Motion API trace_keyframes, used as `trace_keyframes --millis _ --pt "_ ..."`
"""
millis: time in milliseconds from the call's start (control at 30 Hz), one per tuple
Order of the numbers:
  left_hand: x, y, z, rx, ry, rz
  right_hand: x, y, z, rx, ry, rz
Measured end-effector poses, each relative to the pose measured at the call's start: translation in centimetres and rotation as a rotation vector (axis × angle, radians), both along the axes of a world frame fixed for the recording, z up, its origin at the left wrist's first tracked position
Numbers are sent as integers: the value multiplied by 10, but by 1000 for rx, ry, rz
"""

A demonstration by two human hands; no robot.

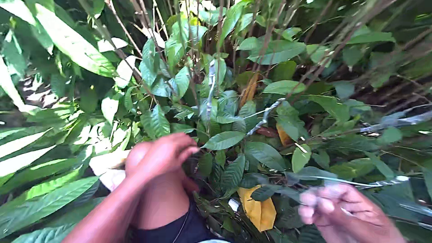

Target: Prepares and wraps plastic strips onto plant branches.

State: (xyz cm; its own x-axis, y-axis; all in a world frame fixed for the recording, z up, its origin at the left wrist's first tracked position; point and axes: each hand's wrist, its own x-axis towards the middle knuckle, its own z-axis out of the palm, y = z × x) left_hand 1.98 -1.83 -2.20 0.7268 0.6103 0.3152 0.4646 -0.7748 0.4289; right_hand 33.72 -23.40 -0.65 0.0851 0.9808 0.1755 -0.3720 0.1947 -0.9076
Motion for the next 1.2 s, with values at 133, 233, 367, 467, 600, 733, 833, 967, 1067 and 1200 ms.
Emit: trace_keyframes --millis 133,233,367,467,600,733,833,967,1067,1200 --pt "-21 0 9 -39 -84 30 17 -3 -3 57 -78 30" --pt "-15 -22 -6 -147 195 -207 20 2 2 21 -74 21" --pt "-4 -50 -54 -289 615 -502 18 8 -5 19 -96 19" --pt "10 -62 -61 -326 947 -484 12 13 -11 34 -184 23" --pt "38 -69 -66 -389 1206 -414 0 16 -13 20 -245 13" --pt "55 -72 -73 -480 1212 -402 -2 18 -22 -33 -236 21" --pt "53 -74 -73 -524 1053 -356 -1 18 -28 -36 -235 10" --pt "53 -79 -39 -589 578 -321 0 18 -26 -29 -243 8" --pt "43 -85 -9 -612 338 -382 -1 15 -15 -34 -263 6" --pt "8 -81 6 -531 466 -389 0 14 1 8 -331 9"
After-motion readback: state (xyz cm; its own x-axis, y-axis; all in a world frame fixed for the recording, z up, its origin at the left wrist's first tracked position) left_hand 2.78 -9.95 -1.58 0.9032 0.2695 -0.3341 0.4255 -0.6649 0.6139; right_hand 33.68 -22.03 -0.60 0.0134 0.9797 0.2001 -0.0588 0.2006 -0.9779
